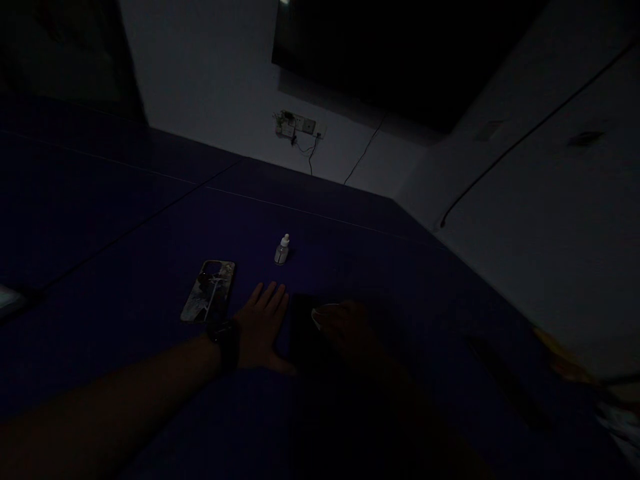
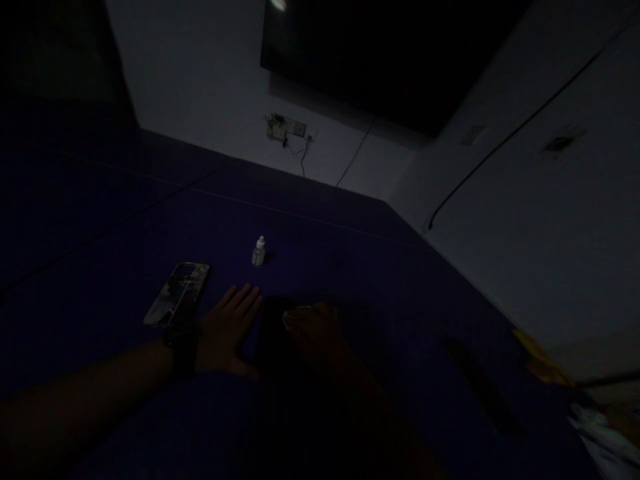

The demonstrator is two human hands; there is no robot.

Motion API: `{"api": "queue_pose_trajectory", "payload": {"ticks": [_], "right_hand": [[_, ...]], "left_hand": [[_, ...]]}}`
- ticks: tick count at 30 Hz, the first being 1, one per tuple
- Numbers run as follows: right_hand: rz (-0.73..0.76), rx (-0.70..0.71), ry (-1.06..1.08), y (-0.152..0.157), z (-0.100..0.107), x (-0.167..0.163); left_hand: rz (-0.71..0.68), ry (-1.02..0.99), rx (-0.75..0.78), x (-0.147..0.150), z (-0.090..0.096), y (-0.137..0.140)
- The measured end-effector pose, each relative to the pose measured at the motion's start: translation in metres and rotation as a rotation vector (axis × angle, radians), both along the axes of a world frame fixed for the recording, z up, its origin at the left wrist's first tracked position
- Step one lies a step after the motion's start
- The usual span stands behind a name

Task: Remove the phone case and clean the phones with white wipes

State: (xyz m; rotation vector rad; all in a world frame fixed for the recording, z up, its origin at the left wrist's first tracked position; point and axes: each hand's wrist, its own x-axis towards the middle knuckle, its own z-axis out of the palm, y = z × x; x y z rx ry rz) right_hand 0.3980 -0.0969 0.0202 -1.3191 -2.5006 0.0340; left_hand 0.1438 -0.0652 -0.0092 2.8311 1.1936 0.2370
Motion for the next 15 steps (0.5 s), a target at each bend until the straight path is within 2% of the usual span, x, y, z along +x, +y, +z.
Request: {"api": "queue_pose_trajectory", "payload": {"ticks": [4,7,11,15], "right_hand": [[0.171,-0.031,-0.023,-0.007,0.0,-0.011],[0.137,-0.025,-0.072,-0.006,-0.003,-0.018],[0.06,0.022,-0.01,-0.001,-0.004,-0.005],[0.133,0.012,0.012,-0.002,-0.001,0.002]], "left_hand": [[-0.001,0.012,-0.031,0.0,0.004,-0.001],[-0.001,0.018,-0.042,0.0,0.007,-0.002],[-0.009,0.012,-0.025,0.0,0.007,-0.001],[-0.014,0.002,-0.01,0.0,0.004,-0.001]]}}
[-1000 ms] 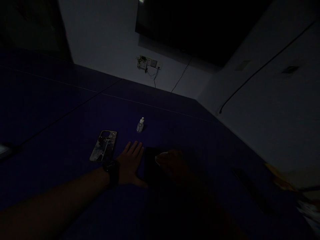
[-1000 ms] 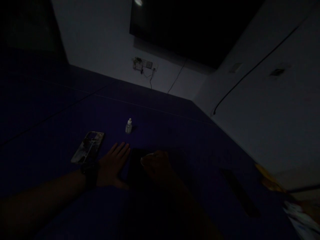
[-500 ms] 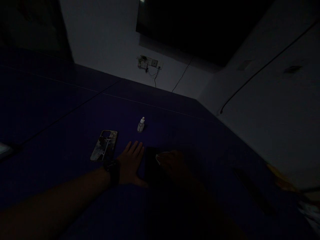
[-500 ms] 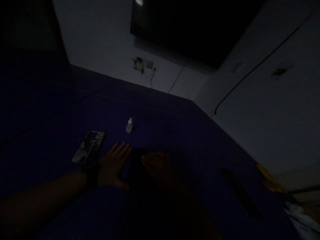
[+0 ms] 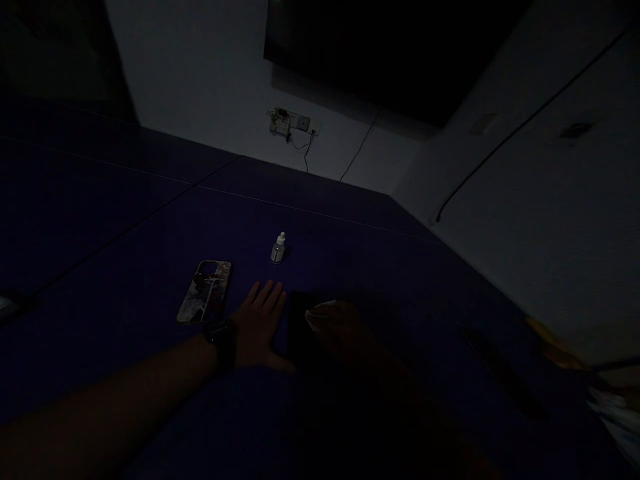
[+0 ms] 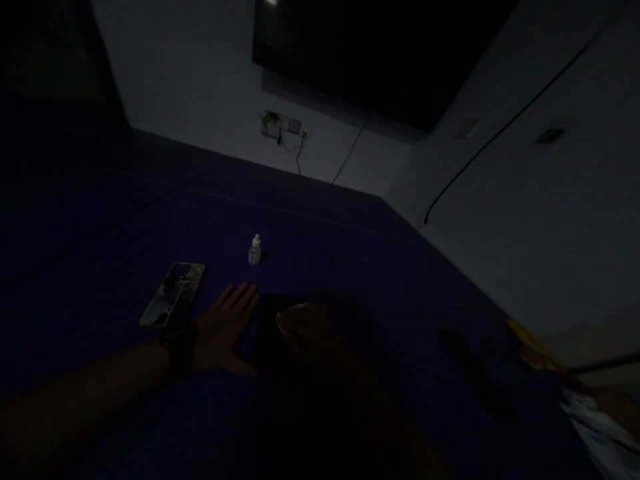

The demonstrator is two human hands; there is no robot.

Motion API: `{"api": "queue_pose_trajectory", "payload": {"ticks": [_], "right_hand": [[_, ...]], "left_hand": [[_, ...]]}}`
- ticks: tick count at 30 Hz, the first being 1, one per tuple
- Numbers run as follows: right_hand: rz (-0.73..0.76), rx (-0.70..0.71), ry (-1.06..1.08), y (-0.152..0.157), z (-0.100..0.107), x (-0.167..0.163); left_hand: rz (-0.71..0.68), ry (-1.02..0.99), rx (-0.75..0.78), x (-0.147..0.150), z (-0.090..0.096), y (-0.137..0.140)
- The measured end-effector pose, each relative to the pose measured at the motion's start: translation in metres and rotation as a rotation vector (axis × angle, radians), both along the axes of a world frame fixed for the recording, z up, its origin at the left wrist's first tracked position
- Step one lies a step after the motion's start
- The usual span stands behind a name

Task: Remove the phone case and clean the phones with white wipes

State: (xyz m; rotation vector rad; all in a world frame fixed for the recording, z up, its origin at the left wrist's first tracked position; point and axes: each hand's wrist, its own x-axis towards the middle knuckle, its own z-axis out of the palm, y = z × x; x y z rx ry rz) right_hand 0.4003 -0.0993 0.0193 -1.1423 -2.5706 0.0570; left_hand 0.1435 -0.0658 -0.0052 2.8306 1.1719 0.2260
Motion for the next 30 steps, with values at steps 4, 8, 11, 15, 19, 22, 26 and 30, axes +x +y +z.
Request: {"api": "queue_pose_trajectory", "payload": {"ticks": [4,8,11,15,19,22,26,30], "right_hand": [[0.1,-0.012,0.002,-0.001,-0.003,-0.014],[0.059,0.022,0.028,0.005,-0.008,-0.019],[0.068,0.023,0.075,0.005,-0.007,-0.012],[0.153,-0.025,0.028,0.001,-0.008,-0.014],[0.088,-0.027,-0.052,0.001,-0.012,-0.023],[0.032,-0.013,-0.012,0.004,-0.011,-0.014],[-0.009,-0.027,-0.009,0.003,-0.004,0.012],[0.071,-0.078,-0.028,-0.001,-0.002,0.02]], "left_hand": [[0.013,0.009,0.007,0.0,-0.002,0.001],[0.014,0.011,-0.001,0.0,-0.003,0.001],[0.01,0.002,0.001,0.0,-0.004,0.001],[-0.003,0.001,0.013,0.0,-0.004,0.001],[0.01,0.002,-0.001,0.001,-0.002,0.0],[0.016,0.006,-0.011,0.001,-0.002,0.0],[0.006,0.002,0.0,-0.001,-0.003,0.001],[0.006,0.001,0.003,-0.002,-0.005,0.001]]}}
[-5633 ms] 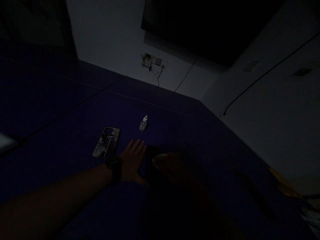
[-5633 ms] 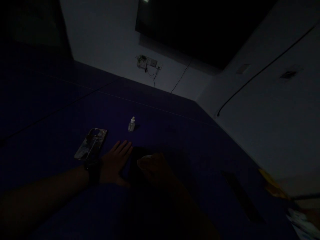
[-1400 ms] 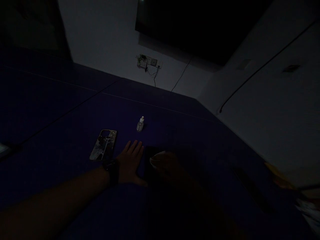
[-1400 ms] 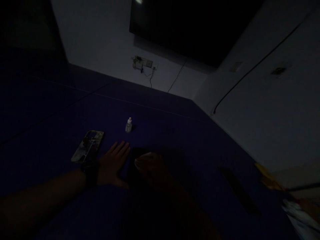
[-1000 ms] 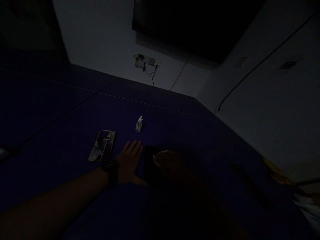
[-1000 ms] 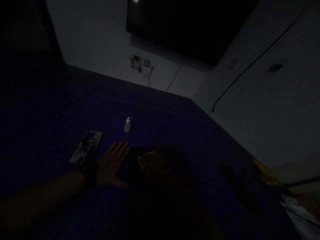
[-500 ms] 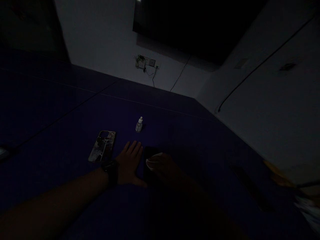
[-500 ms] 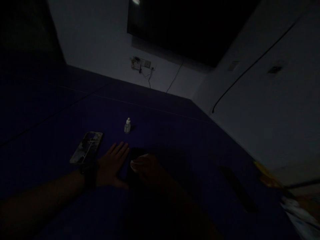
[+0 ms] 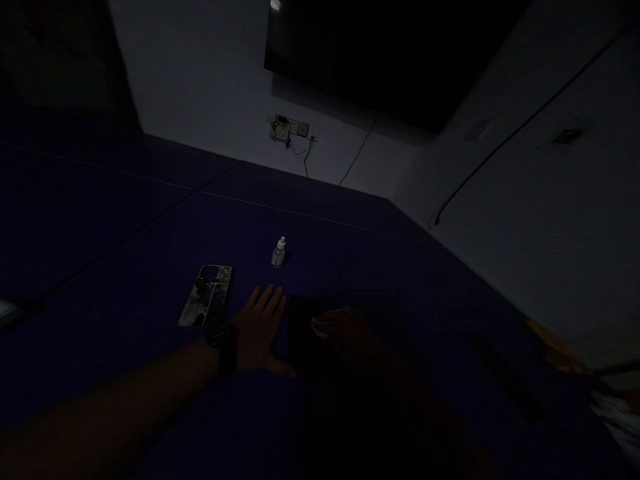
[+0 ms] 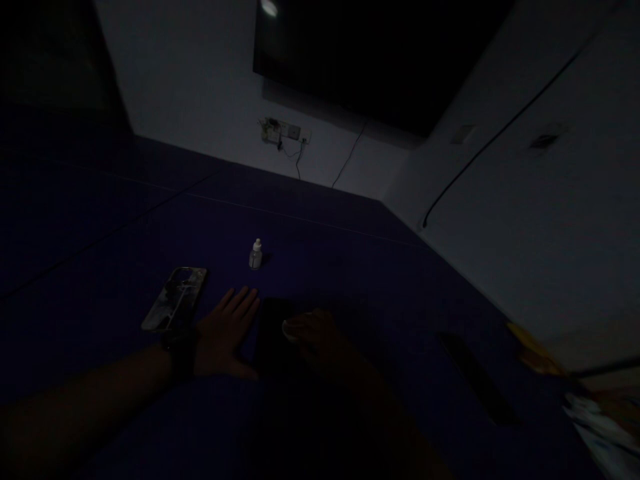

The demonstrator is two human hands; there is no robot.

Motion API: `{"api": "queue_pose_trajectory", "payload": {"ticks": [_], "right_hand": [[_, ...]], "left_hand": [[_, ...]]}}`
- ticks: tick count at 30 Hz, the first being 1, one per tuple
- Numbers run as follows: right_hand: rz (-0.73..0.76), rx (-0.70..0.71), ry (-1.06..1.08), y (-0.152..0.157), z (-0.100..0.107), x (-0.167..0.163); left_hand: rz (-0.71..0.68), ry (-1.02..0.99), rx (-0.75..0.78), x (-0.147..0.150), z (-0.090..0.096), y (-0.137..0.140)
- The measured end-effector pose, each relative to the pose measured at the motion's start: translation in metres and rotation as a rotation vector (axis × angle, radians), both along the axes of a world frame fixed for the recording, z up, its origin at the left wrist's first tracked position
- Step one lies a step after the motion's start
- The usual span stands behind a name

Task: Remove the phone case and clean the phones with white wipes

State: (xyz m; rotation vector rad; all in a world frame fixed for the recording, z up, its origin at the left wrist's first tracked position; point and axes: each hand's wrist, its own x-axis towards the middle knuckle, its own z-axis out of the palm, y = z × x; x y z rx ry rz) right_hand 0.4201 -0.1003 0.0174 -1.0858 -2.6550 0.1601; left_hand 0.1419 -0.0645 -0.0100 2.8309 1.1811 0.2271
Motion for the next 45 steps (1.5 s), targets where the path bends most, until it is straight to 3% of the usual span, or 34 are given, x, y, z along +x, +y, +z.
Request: {"api": "queue_pose_trajectory", "payload": {"ticks": [3,8,12,16,22,28,34,40,45], "right_hand": [[0.072,-0.002,0.005,0.0,-0.003,-0.012],[-0.024,0.077,0.036,0.003,-0.001,-0.016],[0.008,0.03,0.018,0.002,0.001,-0.004],[0.049,-0.001,0.002,-0.002,-0.002,-0.012],[-0.096,0.026,-0.044,-0.001,0.004,-0.012],[-0.005,-0.042,-0.032,-0.005,0.007,-0.013],[-0.132,-0.02,-0.038,-0.002,0.007,-0.016],[0.0,-0.047,-0.027,-0.003,0.003,-0.01],[0.01,-0.042,0.016,-0.002,0.004,-0.012]], "left_hand": [[-0.004,0.002,0.005,0.0,0.0,0.0],[0.001,0.001,0.004,0.001,0.002,0.0],[0.001,0.0,-0.028,0.001,0.005,0.0],[0.006,-0.004,-0.031,0.002,0.006,-0.002],[0.007,0.004,-0.027,0.001,0.005,-0.001],[0.006,0.011,-0.047,0.001,0.006,-0.001],[0.005,0.016,-0.044,0.001,0.007,-0.001],[0.001,0.011,-0.023,0.001,0.006,-0.001],[0.015,0.016,-0.013,0.002,0.005,-0.001]]}}
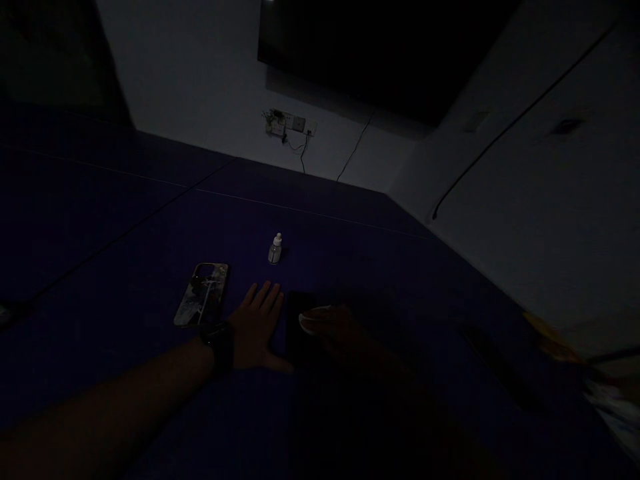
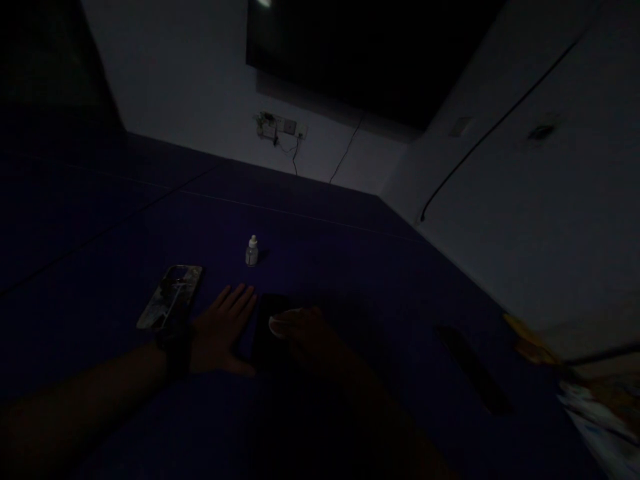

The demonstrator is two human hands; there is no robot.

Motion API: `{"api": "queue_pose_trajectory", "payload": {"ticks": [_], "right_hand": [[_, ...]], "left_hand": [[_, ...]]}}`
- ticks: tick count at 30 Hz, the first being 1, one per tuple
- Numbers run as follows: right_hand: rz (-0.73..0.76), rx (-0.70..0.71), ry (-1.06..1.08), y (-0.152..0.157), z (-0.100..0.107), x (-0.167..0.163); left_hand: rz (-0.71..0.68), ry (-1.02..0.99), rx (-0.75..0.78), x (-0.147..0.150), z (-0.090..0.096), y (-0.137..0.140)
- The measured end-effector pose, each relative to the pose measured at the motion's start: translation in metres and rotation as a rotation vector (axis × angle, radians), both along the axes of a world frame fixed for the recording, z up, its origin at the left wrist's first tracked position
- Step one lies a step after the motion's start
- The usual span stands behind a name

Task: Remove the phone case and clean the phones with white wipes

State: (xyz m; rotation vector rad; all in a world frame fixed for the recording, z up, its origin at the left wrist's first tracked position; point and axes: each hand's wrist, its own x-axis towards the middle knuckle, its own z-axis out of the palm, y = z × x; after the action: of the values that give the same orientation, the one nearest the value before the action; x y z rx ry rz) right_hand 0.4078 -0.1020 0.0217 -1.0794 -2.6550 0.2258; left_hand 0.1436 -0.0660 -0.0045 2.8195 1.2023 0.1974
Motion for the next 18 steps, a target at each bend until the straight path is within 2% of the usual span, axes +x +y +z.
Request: {"api": "queue_pose_trajectory", "payload": {"ticks": [4,8,10,15,18], "right_hand": [[0.072,-0.041,0.095,-0.004,0.005,0.014],[0.182,-0.055,0.11,-0.01,0.004,0.009],[0.172,-0.027,0.102,-0.01,0.001,0.003],[0.033,0.02,0.086,-0.008,-0.001,0.011],[0.076,-0.016,0.054,-0.012,0.003,0.014]], "left_hand": [[-0.009,-0.017,0.022,-0.001,-0.001,0.0],[-0.015,-0.011,0.014,-0.001,-0.001,0.0],[-0.016,-0.01,0.007,-0.001,-0.001,0.0],[-0.019,-0.01,0.012,-0.001,-0.003,0.001],[-0.025,-0.014,0.02,-0.002,-0.003,0.002]]}}
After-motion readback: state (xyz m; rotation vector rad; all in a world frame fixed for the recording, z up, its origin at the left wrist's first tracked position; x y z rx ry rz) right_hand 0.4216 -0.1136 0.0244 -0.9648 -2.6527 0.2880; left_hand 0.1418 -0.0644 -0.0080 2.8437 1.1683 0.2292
